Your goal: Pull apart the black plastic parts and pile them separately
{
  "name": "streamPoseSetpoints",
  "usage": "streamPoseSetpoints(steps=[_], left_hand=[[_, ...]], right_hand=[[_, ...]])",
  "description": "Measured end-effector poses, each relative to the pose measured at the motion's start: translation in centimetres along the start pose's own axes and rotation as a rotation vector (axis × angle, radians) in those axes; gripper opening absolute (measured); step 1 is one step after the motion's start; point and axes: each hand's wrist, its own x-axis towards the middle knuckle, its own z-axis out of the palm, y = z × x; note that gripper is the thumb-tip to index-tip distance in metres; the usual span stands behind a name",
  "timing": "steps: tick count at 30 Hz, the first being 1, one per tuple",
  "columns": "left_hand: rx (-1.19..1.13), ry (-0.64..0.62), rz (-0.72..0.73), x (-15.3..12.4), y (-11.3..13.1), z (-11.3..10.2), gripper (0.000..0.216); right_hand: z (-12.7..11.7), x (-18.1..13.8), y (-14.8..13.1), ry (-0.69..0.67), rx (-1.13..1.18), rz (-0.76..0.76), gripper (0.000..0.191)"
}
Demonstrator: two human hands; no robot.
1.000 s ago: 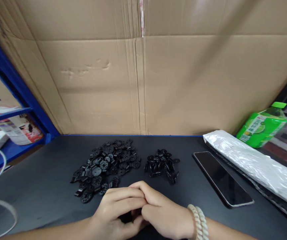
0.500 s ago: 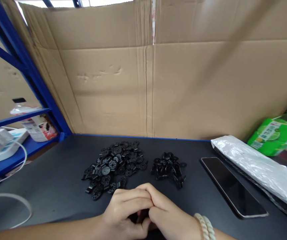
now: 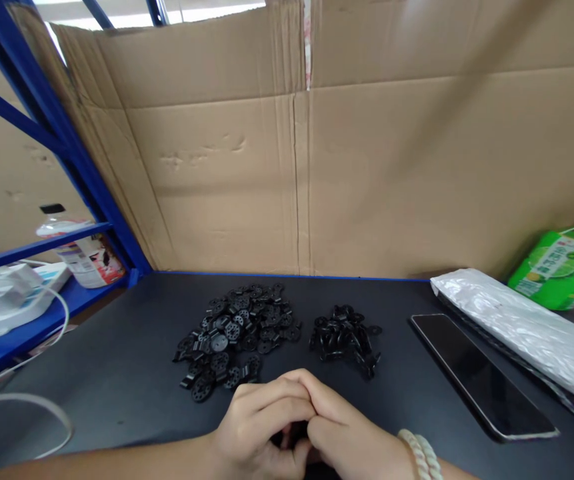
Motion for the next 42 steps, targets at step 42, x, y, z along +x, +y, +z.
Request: streamPoseSetpoints(steps=[42], left_hand=[[0.021,-0.071,-0.136,1.2,0.5,-3.0,0.035]], right_hand=[[-6.5,-1.5,-2.5,0.246,-0.725,-0.248,0.025]])
